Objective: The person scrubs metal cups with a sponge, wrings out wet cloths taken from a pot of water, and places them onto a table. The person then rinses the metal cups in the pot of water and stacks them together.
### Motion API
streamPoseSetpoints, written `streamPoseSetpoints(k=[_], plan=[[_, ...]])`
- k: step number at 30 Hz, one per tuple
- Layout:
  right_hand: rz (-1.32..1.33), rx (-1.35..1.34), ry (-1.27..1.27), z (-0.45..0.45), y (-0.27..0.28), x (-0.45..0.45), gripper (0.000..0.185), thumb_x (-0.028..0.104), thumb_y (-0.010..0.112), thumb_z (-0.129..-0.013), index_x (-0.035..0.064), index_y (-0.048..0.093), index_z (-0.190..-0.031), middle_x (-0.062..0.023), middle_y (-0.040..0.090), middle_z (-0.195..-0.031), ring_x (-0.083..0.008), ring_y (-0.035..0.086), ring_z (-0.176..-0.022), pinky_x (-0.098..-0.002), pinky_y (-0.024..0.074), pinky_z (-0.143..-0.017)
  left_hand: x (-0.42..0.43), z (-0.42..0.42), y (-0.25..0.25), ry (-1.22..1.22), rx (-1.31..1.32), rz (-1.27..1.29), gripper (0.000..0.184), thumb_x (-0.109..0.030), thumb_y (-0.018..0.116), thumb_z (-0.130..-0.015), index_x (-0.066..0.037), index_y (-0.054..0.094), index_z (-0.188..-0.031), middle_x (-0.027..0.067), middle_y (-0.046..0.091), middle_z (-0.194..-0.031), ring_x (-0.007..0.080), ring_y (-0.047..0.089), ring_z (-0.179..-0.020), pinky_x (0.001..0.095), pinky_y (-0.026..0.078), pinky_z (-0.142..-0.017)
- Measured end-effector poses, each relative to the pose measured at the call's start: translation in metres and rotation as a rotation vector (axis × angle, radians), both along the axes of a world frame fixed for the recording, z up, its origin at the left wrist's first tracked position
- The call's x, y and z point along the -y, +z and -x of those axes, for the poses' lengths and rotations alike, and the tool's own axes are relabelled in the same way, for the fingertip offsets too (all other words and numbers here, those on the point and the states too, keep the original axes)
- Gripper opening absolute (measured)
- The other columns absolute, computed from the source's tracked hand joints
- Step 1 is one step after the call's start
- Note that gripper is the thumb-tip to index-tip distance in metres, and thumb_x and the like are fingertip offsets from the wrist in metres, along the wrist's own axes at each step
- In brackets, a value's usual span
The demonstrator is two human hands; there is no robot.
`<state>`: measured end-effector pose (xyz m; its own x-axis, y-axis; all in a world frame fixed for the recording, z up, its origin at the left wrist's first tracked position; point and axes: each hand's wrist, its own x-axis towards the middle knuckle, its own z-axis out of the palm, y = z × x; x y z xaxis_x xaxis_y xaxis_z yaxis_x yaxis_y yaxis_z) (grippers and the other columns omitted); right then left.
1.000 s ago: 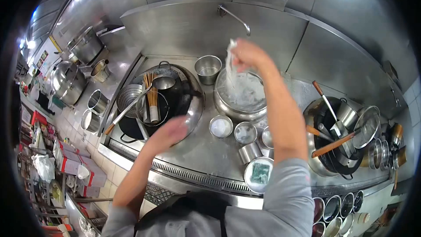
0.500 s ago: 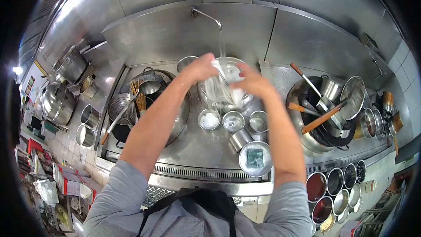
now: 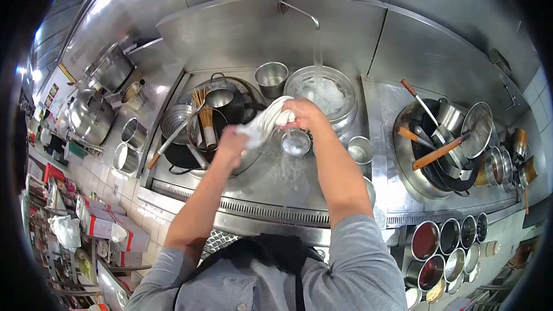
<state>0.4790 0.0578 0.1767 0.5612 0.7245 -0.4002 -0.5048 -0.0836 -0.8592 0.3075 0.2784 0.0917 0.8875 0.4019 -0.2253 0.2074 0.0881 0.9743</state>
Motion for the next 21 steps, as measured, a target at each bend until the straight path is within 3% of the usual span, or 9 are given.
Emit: streamPoseSetpoints(k=[3,4,6,7,9,12,15,18,21], plan=[[0.092,0.115,-0.02,0.009,-0.039,-0.032,0.03,0.009,0.065,-0.085,-0.0042,0.061,-0.112,-0.0194,0.07,-0.104,-0.0336,0.071,-0.09,-0.0525,0.0638,-0.075,0.064,0.045,-0.024,0.045,-0.175,0.742,0.043,-0.01,0.061,-0.087,0.003,0.057,-0.128,0.0194,0.063,-0.127,0.0306,0.063,-0.115,0.0431,0.057,-0.089],[0.188,0.339,-0.083,0.034,-0.044,-0.034,0.037,0.015,0.07,-0.082,-0.0091,0.063,-0.108,-0.0225,0.07,-0.102,-0.0352,0.073,-0.08,-0.0489,0.0622,-0.061,0.079,0.05,-0.018,0.078,-0.187,0.929,0.04,-0.014,0.06,-0.09,0.002,0.059,-0.127,0.0196,0.064,-0.125,0.0332,0.063,-0.117,0.0455,0.057,-0.093],[0.592,0.984,0.044,0.075,-0.051,-0.033,0.053,0.024,0.073,-0.081,-0.0066,0.055,-0.12,-0.0297,0.068,-0.11,-0.0377,0.071,-0.101,-0.0513,0.0564,-0.083,0.091,0.051,-0.008,0.046,-0.137,1.141,0.039,-0.022,0.058,-0.094,-0.001,0.06,-0.126,0.0192,0.065,-0.124,0.0339,0.061,-0.12,0.0463,0.054,-0.099],[0.58,0.939,0.061,0.103,-0.063,-0.027,0.055,0.026,0.075,-0.08,-0.0055,0.055,-0.12,-0.0305,0.067,-0.113,-0.0387,0.068,-0.108,-0.049,0.0518,-0.094,0.094,0.052,-0.007,0.034,-0.111,1.249,0.039,-0.025,0.057,-0.096,-0.002,0.06,-0.126,0.019,0.066,-0.123,0.0342,0.061,-0.122,0.0466,0.052,-0.102],[0.661,1.0,0.234,0.144,-0.066,-0.014,0.062,0.028,0.078,-0.08,-0.0045,0.055,-0.128,-0.0302,0.064,-0.122,-0.0394,0.065,-0.114,-0.0479,0.0513,-0.095,0.094,0.049,-0.014,-0.01,-0.095,1.244,0.04,-0.03,0.055,-0.098,-0.004,0.06,-0.127,0.018,0.065,-0.125,0.0345,0.061,-0.12,0.0478,0.049,-0.106],[0.273,1.605,-0.012,0.167,-0.107,0.025,0.06,0.034,0.073,-0.086,0.0057,0.055,-0.137,-0.0201,0.064,-0.13,-0.036,0.062,-0.119,-0.0462,0.0506,-0.097,0.096,0.044,-0.037,-0.078,-0.023,1.231,0.039,-0.033,0.051,-0.101,-0.007,0.061,-0.128,0.0165,0.066,-0.127,0.0331,0.063,-0.116,0.0532,0.046,-0.108],[-0.076,0.374,-0.395,0.159,-0.085,0.053,0.06,0.042,0.069,-0.093,0.0085,0.054,-0.14,-0.0103,0.061,-0.136,-0.0316,0.06,-0.123,-0.0441,0.05,-0.101,0.106,0.038,-0.022,-0.12,0.009,1.216,0.038,-0.029,0.046,-0.102,-0.007,0.062,-0.129,0.016,0.065,-0.128,0.033,0.065,-0.11,0.056,0.049,-0.105],[-0.527,-0.539,-0.257,0.149,-0.094,0.068,0.068,0.06,0.059,-0.096,0.0143,0.05,-0.146,-0.0109,0.061,-0.135,-0.0288,0.057,-0.128,-0.0454,0.0446,-0.11,0.128,0.034,0.014,-0.25,0.066,1.374,0.04,-0.03,0.045,-0.102,-0.007,0.061,-0.132,0.0147,0.065,-0.129,0.0357,0.066,-0.107,0.0564,0.052,-0.101],[-0.822,-0.471,-0.329,0.136,-0.075,0.052,0.057,0.063,0.051,-0.099,0.0158,0.057,-0.131,-0.0129,0.062,-0.131,-0.034,0.063,-0.117,-0.0526,0.0521,-0.1,0.141,0.027,0.028,-0.333,-0.053,1.391,0.04,-0.03,0.058,-0.101,-0.008,0.059,-0.134,0.0129,0.066,-0.123,0.032,0.066,-0.104,0.0476,0.058,-0.086]])
